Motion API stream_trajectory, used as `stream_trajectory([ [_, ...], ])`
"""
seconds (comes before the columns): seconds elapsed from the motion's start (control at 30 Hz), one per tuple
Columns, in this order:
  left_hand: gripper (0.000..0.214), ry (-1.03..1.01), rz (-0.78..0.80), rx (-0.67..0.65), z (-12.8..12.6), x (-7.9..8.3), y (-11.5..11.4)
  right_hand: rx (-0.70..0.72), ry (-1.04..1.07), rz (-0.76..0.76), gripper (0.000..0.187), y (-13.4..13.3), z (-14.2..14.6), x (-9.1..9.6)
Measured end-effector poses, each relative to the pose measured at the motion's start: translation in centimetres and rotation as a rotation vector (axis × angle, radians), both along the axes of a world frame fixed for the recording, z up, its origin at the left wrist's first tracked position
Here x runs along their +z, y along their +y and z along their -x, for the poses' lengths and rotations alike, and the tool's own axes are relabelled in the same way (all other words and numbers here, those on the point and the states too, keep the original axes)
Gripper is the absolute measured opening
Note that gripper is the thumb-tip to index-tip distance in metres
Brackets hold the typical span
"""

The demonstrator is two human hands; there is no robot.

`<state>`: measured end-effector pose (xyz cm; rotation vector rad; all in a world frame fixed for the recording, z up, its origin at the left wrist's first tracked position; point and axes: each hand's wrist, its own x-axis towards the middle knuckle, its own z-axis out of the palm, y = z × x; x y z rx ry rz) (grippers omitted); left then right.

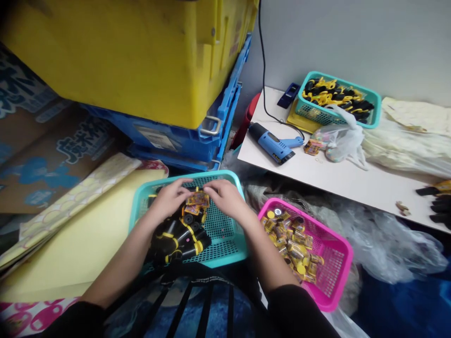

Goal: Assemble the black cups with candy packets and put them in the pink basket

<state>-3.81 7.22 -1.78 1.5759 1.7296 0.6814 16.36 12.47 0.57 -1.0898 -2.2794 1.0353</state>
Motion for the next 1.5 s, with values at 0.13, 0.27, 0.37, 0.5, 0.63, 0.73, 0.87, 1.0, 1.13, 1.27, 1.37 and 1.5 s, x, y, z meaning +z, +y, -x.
stream_trajectory([
  [0.13, 0.046, -0.156, -0.029, -0.063, 0.2, 2.1, -0.8, 0.108, 0.12, 0.086, 0.023, 0.4, 1.9, -1.5],
  [0.27, 0.046, -0.057, -0.028, -0.014, 0.6, 3.2, -1.0, -0.024, 0.028, 0.333, 0.028, 0.6, 3.3, -2.8],
  [0.37, 0.046, 0.014, -0.032, 0.043, 1.1, 3.2, -1.0, -0.122, -0.055, 0.233, 0.028, 0.6, 3.6, -3.2],
  [0.5, 0.047, -0.063, -0.036, 0.051, 1.4, 2.8, -0.9, -0.004, 0.104, 0.102, 0.019, 0.5, 4.1, -2.6],
  [0.63, 0.043, -0.366, -0.064, 0.129, 1.1, 2.5, -0.8, -0.06, 0.298, 0.363, 0.019, 0.3, 4.7, -2.0],
  [0.73, 0.046, -0.635, -0.024, 0.155, 0.6, 2.3, -0.9, -0.183, 0.439, 0.54, 0.031, 0.1, 5.2, -1.9],
  [0.87, 0.042, -0.852, 0.015, 0.304, 0.9, 1.8, -1.3, -0.132, 0.476, 0.487, 0.032, -0.1, 5.7, -2.1],
  [1.0, 0.033, -0.937, -0.076, 0.55, 2.5, 1.7, -1.9, 0.093, 0.103, 0.11, 0.019, -1.3, 7.1, -2.3],
  [1.13, 0.033, -0.966, -0.137, 0.612, 3.3, 1.7, -2.6, 0.481, -0.368, -0.281, 0.028, -3.2, 9.5, -3.0],
  [1.27, 0.037, -0.88, -0.162, 0.629, 3.5, 1.1, -3.4, 0.546, -0.351, -0.329, 0.027, -3.5, 10.5, -3.2],
  [1.37, 0.041, -0.807, -0.174, 0.589, 3.7, 0.8, -4.0, 0.304, -0.113, -0.098, 0.032, -2.5, 8.8, -2.5],
  [1.5, 0.038, -0.66, -0.192, 0.53, 3.3, 1.3, -4.4, -0.059, 0.399, 0.354, 0.03, -1.0, 5.4, -0.6],
])
